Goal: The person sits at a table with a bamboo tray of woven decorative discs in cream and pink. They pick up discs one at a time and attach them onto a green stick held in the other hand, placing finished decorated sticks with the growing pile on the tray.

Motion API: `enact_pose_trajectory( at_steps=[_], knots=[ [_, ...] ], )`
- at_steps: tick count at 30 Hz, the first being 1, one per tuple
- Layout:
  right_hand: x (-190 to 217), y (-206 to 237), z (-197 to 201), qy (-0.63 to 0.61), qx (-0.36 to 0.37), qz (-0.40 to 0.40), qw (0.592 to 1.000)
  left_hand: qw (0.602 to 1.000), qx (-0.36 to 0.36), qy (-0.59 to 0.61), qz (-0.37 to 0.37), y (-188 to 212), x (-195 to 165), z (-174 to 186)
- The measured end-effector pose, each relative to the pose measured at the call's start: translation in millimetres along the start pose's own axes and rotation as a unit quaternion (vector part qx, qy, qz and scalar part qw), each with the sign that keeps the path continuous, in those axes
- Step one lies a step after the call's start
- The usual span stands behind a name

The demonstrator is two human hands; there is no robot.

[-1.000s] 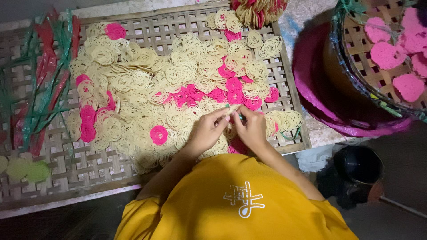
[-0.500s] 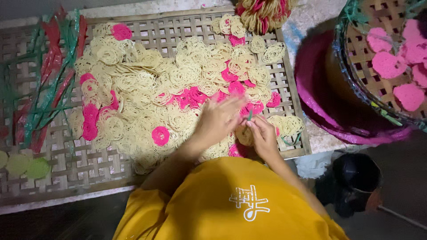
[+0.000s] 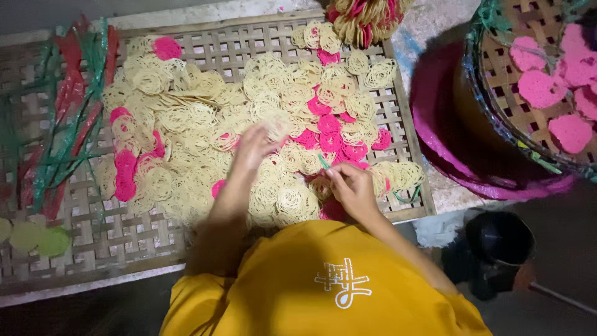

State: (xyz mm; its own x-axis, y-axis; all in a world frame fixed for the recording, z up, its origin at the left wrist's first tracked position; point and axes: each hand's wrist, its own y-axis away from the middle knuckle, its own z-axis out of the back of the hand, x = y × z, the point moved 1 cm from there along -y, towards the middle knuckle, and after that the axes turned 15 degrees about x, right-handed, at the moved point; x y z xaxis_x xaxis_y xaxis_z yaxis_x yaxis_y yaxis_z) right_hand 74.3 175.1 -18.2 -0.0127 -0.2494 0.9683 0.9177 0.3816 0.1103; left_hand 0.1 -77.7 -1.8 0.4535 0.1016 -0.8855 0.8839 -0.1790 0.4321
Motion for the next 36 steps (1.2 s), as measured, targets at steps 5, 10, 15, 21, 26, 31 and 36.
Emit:
enact_pose_trajectory(
  at_steps=[5, 10, 15, 21, 26, 31, 36],
  knots=[
    [12.8, -10.2, -4.9, 0.093, -0.017, 0.045, 0.995, 0.993, 0.1, 0.066, 0.003, 3.0, 47.1, -32.5],
    [18.2, -11.6, -5.8, 0.1, -0.005, 0.058, 0.993, 0.991, 0.126, -0.047, 0.002, 5.7, 60.4, -39.0],
    [20.0, -11.4, -4.9, 0.126, -0.019, 0.03, 0.991, 0.985, 0.152, -0.045, -0.066, 6.9, 57.5, -48.2],
    [24.1, -13.8, -1.8, 0.143, -0.056, 0.017, 0.988, 0.954, 0.211, -0.142, -0.16, 30.5, 36.3, -58.3],
    [27.1, -9.6, -0.1, 0.142, -0.078, 0.005, 0.987, 0.972, 0.191, -0.059, -0.122, 35.8, 25.0, -66.5],
    [28.4, -7.7, -0.1, 0.178, -0.095, 0.018, 0.979, 0.979, 0.169, -0.059, -0.095, 38.6, 22.0, -69.8],
    [30.4, -8.7, 0.1, 0.188, -0.101, 0.034, 0.976, 0.953, 0.171, -0.198, -0.153, 51.0, 10.4, -73.6]
  ],
)
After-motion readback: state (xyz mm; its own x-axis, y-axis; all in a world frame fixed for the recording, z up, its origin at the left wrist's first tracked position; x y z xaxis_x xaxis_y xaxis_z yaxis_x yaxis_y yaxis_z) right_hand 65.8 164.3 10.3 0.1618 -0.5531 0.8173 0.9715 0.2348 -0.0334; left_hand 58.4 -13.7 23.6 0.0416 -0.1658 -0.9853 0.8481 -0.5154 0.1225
